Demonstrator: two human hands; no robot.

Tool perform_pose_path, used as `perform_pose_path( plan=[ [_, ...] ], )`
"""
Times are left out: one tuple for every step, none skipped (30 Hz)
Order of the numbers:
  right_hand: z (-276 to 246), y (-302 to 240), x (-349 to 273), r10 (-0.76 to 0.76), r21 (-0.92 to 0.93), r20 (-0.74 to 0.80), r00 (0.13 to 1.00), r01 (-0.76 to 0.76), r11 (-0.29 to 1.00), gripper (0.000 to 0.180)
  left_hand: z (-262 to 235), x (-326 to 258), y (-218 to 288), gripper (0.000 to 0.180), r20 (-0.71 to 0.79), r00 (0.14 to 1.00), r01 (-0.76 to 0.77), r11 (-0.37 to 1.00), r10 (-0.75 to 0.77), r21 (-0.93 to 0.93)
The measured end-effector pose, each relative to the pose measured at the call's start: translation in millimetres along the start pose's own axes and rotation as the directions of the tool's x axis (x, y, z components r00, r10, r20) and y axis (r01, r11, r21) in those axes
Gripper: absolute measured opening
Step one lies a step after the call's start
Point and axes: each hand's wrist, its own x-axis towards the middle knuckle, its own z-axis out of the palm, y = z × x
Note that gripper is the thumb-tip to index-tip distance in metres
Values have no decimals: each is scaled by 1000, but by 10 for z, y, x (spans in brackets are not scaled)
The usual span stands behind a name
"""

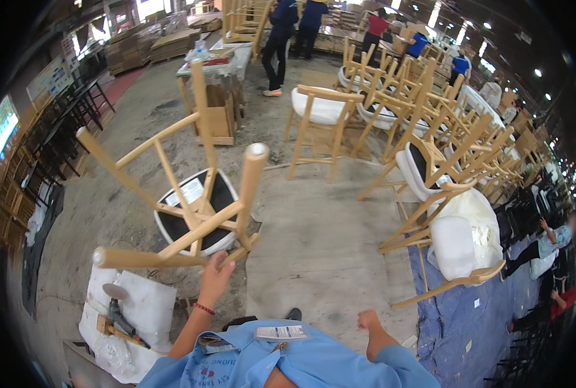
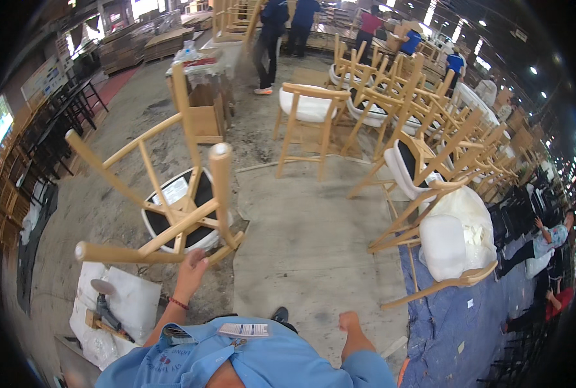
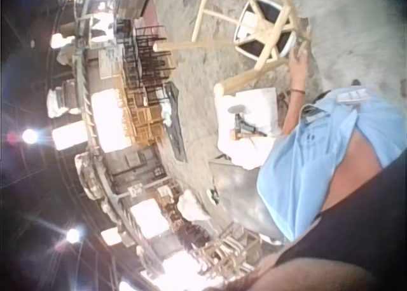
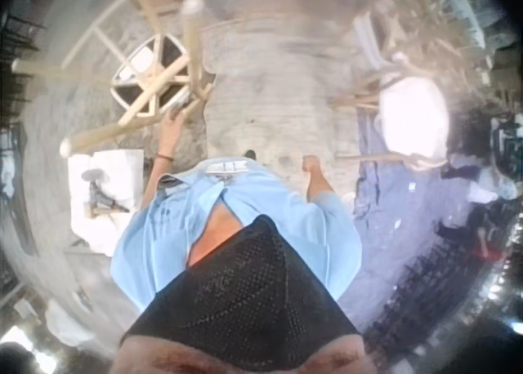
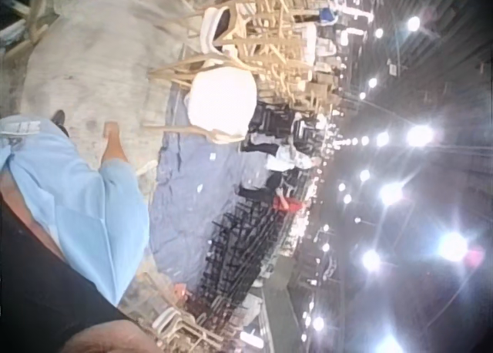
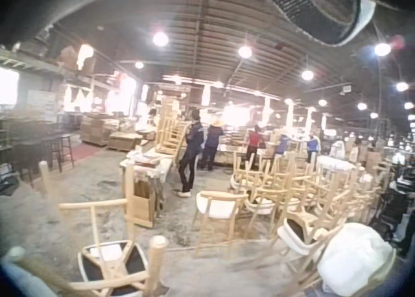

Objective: The person assembles wooden chairs by attaching legs to chair frames using a rubber mallet and a power sander. They repeatedly pick up chair frames, sand the leg ends, and hammer the legs into place, then place the assembled chairs upright.

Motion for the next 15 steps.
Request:
perform_pose_path(
  plan=[
    [217,18,-76,133,92,127,983,-145,985,12,154,128,83,54,-14,1000,5,999,-4,49],
    [335,-148,-66,270,275,245,931,-333,902,11,276,260,185,57,-87,995,-45,989,58,140],
    [293,-212,-92,333,328,290,897,-420,846,13,412,416,219,61,-134,984,-92,981,115,171],
    [284,-260,-99,387,374,350,853,-506,777,16,534,568,222,64,-177,970,-130,969,168,210],
    [284,-297,-114,434,407,409,803,-586,700,18,577,719,196,66,-209,968,-109,983,140,149],
    [288,-223,-97,389,355,410,825,-537,765,19,694,869,172,65,-177,981,-87,996,86,4],
    [313,-152,-55,340,301,421,841,-484,822,21,778,986,129,64,-135,991,-44,990,25,-134],
    [261,-198,44,13,64,338,941,-36,997,23,775,1076,91,63,-104,994,-2,971,-24,-241],
    [183,-265,164,-333,-208,340,880,415,886,24,751,1147,61,63,-71,995,46,939,-74,-341],
    [169,-331,278,-147,216,236,961,95,972,25,693,1187,21,63,-48,991,95,891,-129,-444],
    [101,-552,477,-10,440,261,965,-109,891,27,550,1136,-51,68,3,995,83,805,-101,-587],
    [-25,-794,664,129,626,279,951,-283,727,28,390,1098,-81,73,39,996,81,687,-76,-722],
    [-285,-1089,886,179,626,358,916,-378,682,31,299,1124,37,78,-31,991,67,674,-133,-736],
    [-465,-1120,1027,23,512,334,942,-202,835,35,332,1109,199,84,-75,974,79,629,-215,-773],
    [-607,-1048,1201,-115,361,331,937,-13,933,39,468,1153,317,88,-86,970,58,562,-227,-825]
  ],
)
